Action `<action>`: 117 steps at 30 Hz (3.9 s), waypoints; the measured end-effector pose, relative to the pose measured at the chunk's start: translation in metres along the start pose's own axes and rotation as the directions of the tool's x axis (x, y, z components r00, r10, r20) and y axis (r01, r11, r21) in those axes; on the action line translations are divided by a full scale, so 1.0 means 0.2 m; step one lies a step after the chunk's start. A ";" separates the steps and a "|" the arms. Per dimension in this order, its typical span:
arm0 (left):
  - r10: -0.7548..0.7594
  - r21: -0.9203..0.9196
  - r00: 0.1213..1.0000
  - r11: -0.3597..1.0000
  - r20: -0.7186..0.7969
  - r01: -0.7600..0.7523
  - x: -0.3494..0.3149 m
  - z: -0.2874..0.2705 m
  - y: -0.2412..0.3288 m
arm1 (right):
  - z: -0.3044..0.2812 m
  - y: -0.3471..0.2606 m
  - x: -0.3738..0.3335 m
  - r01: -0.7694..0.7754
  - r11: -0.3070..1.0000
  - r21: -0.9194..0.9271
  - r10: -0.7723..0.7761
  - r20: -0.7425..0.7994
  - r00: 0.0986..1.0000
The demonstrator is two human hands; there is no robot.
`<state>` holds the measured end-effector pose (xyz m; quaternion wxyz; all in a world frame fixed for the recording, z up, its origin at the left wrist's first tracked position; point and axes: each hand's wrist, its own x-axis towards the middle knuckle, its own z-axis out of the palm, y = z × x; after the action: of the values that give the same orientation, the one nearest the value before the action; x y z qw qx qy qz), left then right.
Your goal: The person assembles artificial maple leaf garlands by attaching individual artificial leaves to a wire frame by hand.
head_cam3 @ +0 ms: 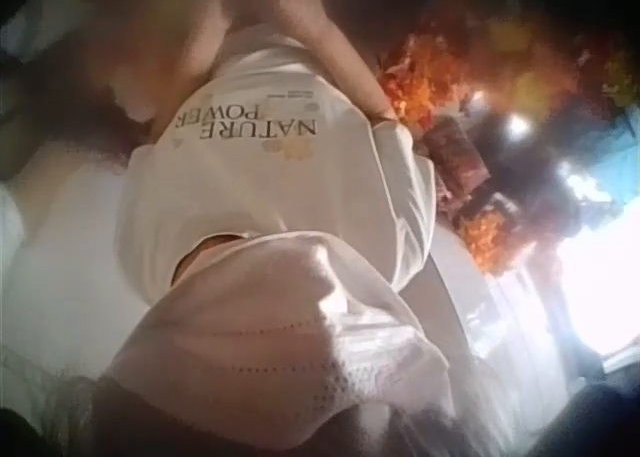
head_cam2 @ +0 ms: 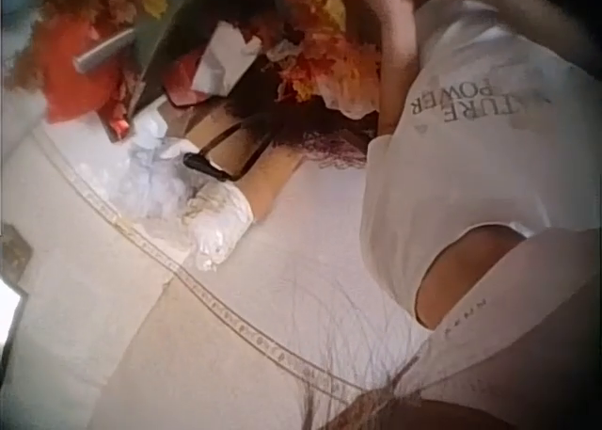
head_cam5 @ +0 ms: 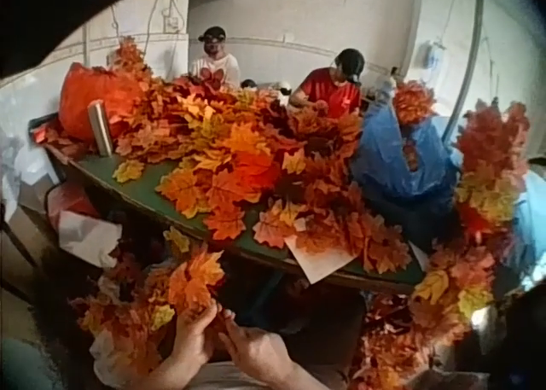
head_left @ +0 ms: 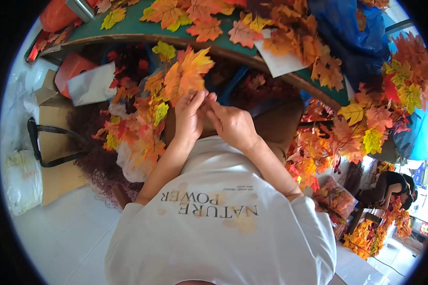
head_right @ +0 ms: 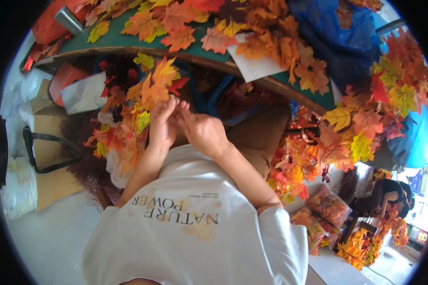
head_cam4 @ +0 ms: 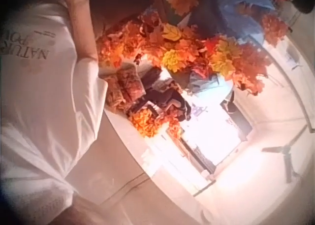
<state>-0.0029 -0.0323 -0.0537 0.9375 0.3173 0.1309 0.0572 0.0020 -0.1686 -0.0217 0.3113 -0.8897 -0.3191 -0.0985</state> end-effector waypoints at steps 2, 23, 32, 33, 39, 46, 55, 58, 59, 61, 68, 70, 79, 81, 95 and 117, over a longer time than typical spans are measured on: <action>0.000 -0.053 0.999 0.999 -0.044 -0.002 0.01 0.00 0.02 | -0.08 0.03 0.07 0.086 0.995 0.051 -0.082 -0.060 0.995; -0.271 -0.259 0.954 0.919 0.131 0.297 0.08 -0.09 0.06 | -0.27 0.42 0.95 0.311 0.838 -0.447 -0.426 -0.183 0.886; -0.274 -0.237 0.951 0.924 0.141 0.301 0.05 -0.08 0.07 | -0.40 0.51 1.03 -0.061 0.998 -0.021 0.051 -0.324 0.945; -0.268 -0.230 0.953 0.927 0.142 0.295 0.05 -0.08 0.07 | -0.42 0.52 1.02 -0.063 0.998 -0.020 0.054 -0.320 0.946; -0.187 -0.197 0.980 0.960 0.073 0.198 0.01 -0.03 0.10 | -0.40 0.44 0.77 -0.004 0.144 0.990 0.478 -0.066 0.876; -0.118 -0.170 0.990 0.977 0.078 0.130 0.00 0.03 0.11 | 0.02 0.13 0.33 -0.184 -0.051 0.982 0.521 0.183 0.834; -0.009 -0.087 0.996 0.996 0.093 0.017 -0.01 0.03 0.10 | 0.15 0.01 0.24 -0.268 -0.314 0.911 0.520 0.401 0.754; -0.004 -0.072 0.996 0.997 0.085 0.010 -0.01 0.03 0.10 | 0.16 0.02 0.24 -0.246 -0.346 0.906 0.494 0.398 0.773; 0.000 -0.071 0.997 0.997 0.079 0.006 -0.01 0.03 0.10 | 0.17 0.02 0.23 -0.245 -0.355 0.902 0.484 0.402 0.777; -0.004 -0.069 0.997 0.998 0.074 0.009 -0.01 0.03 0.10 | 0.18 0.03 0.23 -0.244 -0.366 0.898 0.475 0.406 0.781; -0.003 -0.064 0.998 0.998 0.061 0.007 -0.01 0.03 0.09 | 0.18 0.03 0.21 -0.230 -0.322 0.918 0.495 0.370 0.786; 0.003 -0.062 0.998 0.998 0.068 0.002 -0.01 0.02 0.08 | 0.19 0.02 0.21 -0.221 -0.294 0.930 0.500 0.347 0.793; 0.009 -0.026 0.997 1.000 0.080 -0.007 0.00 -0.04 0.05 | 0.19 0.03 0.16 -0.231 -0.180 0.956 0.477 0.290 0.830; -0.016 -0.032 0.994 0.999 0.107 0.020 0.02 -0.02 0.06 | 0.20 0.09 0.15 -0.248 0.318 0.915 0.483 0.069 0.873; -0.348 0.488 0.715 0.873 0.607 0.010 -0.26 0.30 0.20 | -0.36 0.06 0.13 0.443 0.715 0.541 0.108 -0.712 0.694; -0.894 0.899 0.141 0.435 0.425 0.050 0.21 0.57 -0.04 | -3.04 0.72 0.59 -0.767 0.264 -0.585 0.000 -0.795 0.606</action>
<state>0.0707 -0.0966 0.0203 0.5773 0.5522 -0.2884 -0.5279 0.1982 -0.5707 0.4289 -0.1229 -0.8541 0.1755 -0.4739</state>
